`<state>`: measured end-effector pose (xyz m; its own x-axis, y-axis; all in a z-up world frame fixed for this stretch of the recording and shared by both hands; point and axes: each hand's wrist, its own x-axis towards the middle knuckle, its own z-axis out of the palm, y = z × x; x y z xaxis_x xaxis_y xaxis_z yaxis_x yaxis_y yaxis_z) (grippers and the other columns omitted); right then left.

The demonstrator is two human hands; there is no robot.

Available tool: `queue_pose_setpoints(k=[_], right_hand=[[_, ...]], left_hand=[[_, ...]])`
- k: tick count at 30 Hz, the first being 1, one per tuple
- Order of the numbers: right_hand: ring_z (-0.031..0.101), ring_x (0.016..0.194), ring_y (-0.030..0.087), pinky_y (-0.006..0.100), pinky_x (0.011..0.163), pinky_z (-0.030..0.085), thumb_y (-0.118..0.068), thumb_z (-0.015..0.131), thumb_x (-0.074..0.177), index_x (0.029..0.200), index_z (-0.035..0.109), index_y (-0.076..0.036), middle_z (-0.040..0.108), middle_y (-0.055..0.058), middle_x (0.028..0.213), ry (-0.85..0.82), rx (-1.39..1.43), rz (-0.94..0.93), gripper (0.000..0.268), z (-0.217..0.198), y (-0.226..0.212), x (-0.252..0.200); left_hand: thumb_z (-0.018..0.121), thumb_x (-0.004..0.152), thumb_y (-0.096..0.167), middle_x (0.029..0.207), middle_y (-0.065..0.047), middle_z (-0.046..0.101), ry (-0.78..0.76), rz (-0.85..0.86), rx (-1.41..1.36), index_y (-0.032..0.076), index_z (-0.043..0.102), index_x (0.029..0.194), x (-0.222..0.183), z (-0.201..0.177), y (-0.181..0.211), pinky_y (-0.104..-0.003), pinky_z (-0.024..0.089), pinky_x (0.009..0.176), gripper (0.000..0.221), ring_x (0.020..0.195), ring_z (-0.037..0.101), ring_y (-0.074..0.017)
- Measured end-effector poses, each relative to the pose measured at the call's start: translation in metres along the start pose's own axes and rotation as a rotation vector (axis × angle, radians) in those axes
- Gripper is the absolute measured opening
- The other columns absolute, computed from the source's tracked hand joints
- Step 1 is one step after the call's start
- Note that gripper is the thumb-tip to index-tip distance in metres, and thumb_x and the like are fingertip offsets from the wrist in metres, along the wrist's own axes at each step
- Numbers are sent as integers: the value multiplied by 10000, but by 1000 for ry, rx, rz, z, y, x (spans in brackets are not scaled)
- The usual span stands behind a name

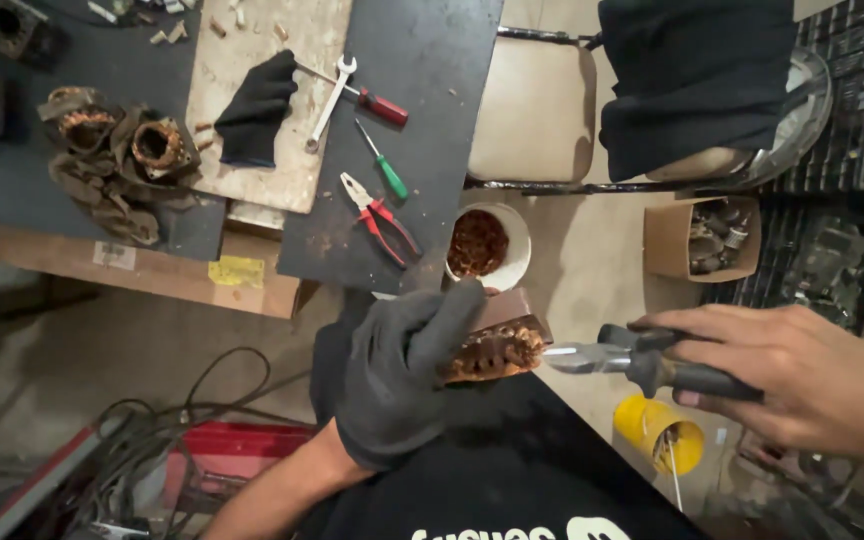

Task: Dismantling motor stators to extract copper wire using pliers and prying tools

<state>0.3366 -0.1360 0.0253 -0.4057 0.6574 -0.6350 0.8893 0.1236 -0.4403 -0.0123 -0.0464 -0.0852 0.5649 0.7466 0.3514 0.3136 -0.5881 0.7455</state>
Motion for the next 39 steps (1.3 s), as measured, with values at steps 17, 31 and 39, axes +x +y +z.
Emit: queue_pose_setpoints(k=[17, 31, 39], right_hand=[[753, 1153, 196, 435, 909, 644, -581, 581, 941, 1299, 699, -305, 599, -59, 1492, -247, 23, 117, 467, -35, -9, 19], [581, 678, 43, 192, 645, 494, -653, 518, 889, 966, 712, -301, 606, -88, 783, -547, 394, 519, 409, -38, -59, 72], [579, 468, 118, 283, 493, 502, -525, 802, 848, 869, 713, -284, 680, -58, 543, -142, 332, 488, 258, -10, -66, 87]], left_hand=[[676, 1032, 364, 1169, -87, 619, 38, 140, 218, 107, 546, 1441, 13, -7, 12, -403, 481, 783, 500, 913, 627, -267], [661, 1055, 526, 1183, -99, 644, 63, 248, 273, 79, 493, 1479, 7, -22, -22, -402, 512, 812, 638, 943, 656, -240], [713, 1024, 405, 1186, -168, 637, 92, 217, 129, 39, 502, 1463, 9, -45, -53, -448, 515, 828, 609, 955, 675, -339]])
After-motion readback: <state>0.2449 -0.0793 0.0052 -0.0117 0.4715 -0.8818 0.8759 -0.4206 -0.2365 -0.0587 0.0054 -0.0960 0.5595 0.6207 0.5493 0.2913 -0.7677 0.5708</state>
